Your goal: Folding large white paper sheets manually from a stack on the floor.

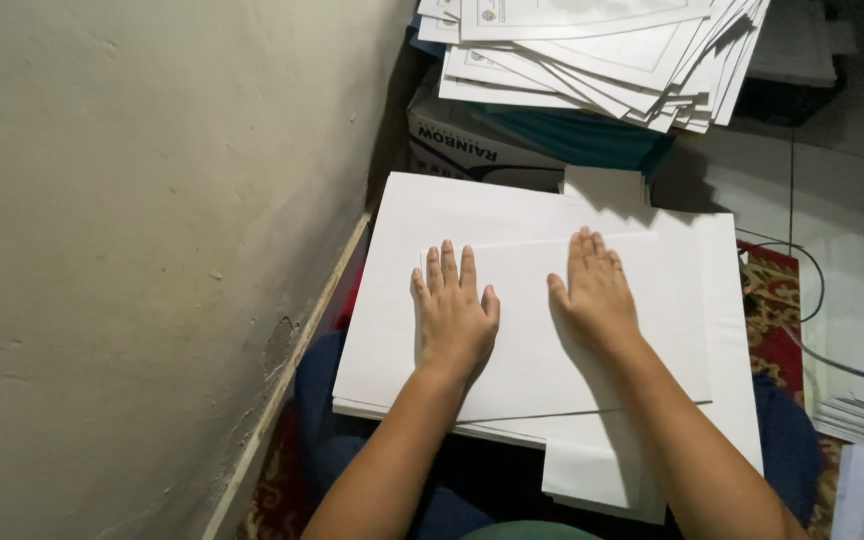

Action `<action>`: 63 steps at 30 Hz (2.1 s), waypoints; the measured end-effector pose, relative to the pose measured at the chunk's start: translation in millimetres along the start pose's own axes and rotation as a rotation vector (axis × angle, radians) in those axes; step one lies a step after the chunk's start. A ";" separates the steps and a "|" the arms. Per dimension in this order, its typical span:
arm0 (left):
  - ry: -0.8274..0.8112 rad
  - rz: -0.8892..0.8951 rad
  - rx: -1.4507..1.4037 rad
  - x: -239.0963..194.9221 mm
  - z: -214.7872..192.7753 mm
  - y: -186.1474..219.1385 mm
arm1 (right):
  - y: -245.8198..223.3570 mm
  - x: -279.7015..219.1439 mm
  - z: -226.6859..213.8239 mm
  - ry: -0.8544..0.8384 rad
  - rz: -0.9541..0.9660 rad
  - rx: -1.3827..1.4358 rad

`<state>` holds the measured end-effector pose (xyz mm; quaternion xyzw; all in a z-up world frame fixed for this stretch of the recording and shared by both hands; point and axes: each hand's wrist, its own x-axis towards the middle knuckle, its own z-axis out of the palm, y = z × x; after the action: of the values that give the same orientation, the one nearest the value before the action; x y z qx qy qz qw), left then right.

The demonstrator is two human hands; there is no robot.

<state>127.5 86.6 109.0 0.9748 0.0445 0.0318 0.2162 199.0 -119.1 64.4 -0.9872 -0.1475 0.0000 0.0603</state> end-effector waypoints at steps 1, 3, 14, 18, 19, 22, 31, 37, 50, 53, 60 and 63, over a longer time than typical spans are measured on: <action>-0.004 0.000 -0.003 -0.5 -0.4 0.0 | -5.1 -3.6 1.3 -0.004 0.002 -0.002; 0.017 0.012 0.007 -0.7 -0.8 1.1 | -14.0 -10.5 3.4 -0.013 -0.152 -0.025; -0.067 0.197 0.065 2.9 32.9 0.0 | -0.9 36.8 45.1 0.069 -0.102 -0.015; 0.019 0.257 0.120 5.4 81.3 -3.9 | -26.4 13.2 37.5 0.073 -0.146 -0.006; 0.009 0.283 0.116 -0.7 81.2 -5.6 | -21.1 7.2 30.9 0.076 -0.118 -0.008; -0.058 0.270 0.202 -15.2 74.9 -12.0 | 4.4 -3.4 13.1 0.022 0.004 0.081; -0.136 0.077 0.239 -15.8 36.3 -25.3 | 55.4 -39.6 -37.2 -0.049 0.344 0.087; -0.329 -0.016 0.256 34.9 51.8 -23.4 | 40.4 -58.6 -42.3 -0.009 0.280 0.061; -0.177 0.086 0.186 28.0 39.7 11.1 | 42.6 -27.4 -41.4 -0.076 0.279 0.113; -0.262 0.062 0.235 42.0 37.4 21.2 | 22.0 -19.5 -33.9 -0.054 0.259 0.128; -0.361 0.036 0.330 47.5 62.8 37.5 | 15.1 -16.9 -16.7 0.060 0.199 0.120; -0.538 0.357 0.556 18.0 58.6 67.6 | 13.5 -20.1 -15.7 0.087 0.221 0.137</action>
<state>155.1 2.9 85.5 0.9620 -0.1761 -0.2001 -0.0597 184.0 -139.6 78.1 -0.9901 -0.0345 -0.0262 0.1335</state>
